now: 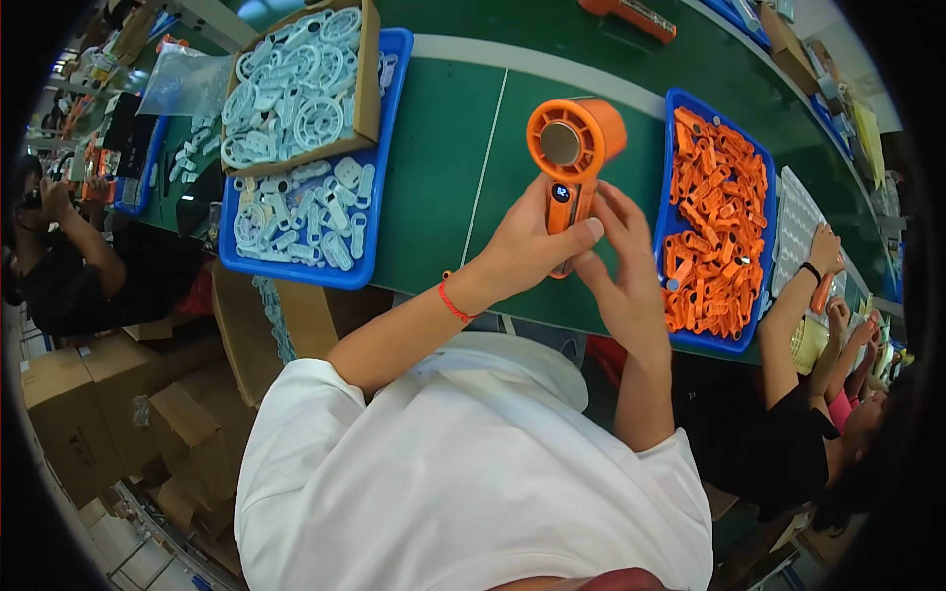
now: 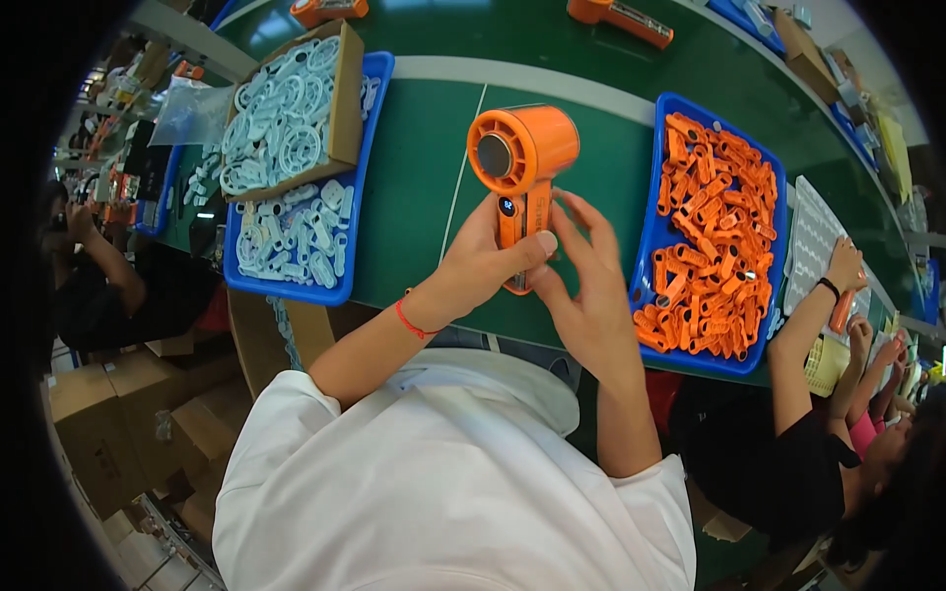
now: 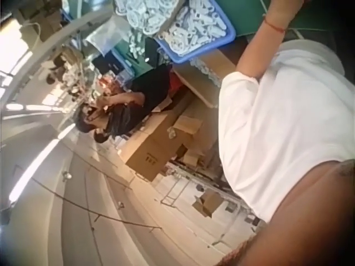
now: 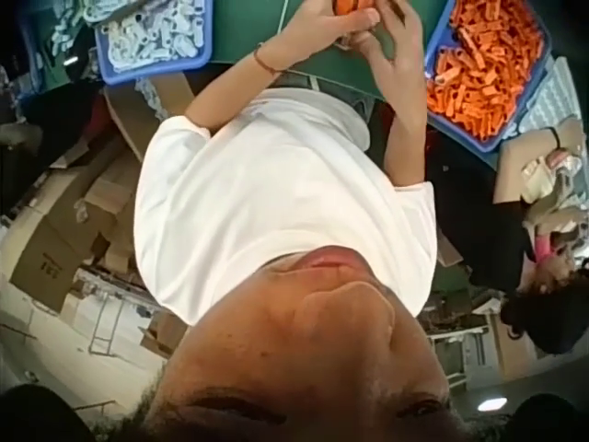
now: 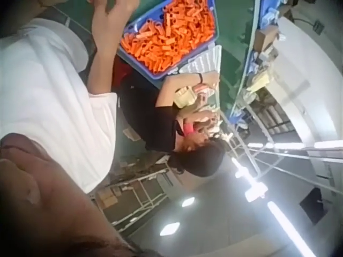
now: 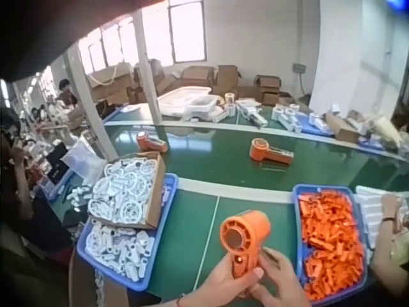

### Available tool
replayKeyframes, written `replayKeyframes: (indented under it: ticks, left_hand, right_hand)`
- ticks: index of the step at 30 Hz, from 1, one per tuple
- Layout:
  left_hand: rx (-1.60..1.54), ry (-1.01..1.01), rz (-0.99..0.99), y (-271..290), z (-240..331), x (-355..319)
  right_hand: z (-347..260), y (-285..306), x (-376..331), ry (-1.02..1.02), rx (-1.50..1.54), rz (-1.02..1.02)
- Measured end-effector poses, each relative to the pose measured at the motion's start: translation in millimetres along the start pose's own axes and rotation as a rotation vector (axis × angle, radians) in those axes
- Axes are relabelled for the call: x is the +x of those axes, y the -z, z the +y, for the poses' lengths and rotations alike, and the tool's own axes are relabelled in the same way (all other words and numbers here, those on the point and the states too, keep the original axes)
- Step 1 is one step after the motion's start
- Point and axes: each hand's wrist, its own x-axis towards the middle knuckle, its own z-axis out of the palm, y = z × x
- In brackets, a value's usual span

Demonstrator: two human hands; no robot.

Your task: Assembling small plastic handheld fans by snapping together housing and blade components on a production line.

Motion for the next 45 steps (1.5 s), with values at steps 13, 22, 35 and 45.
replayKeyframes:
  ticks: [13, 22, 35, 45]
  left_hand:
    - [2.060, 0.157, 0.461, 133, 109, 268]
    - [1.263, -0.164, 0.245, -27, 13, 346]
    - [0.876, -0.723, 0.417, 32, 44, 138]
    - [-0.138, 0.051, 0.263, 40, -13, -56]
  right_hand:
    - [61, 63, -11, -0.210, -0.874, 0.058]
    - [48, 79, 3, -0.201, -0.586, 0.246]
    - [27, 37, -8, -0.246, 0.481, 0.022]
    - [32, -4, -6, -0.339, 0.859, -0.106]
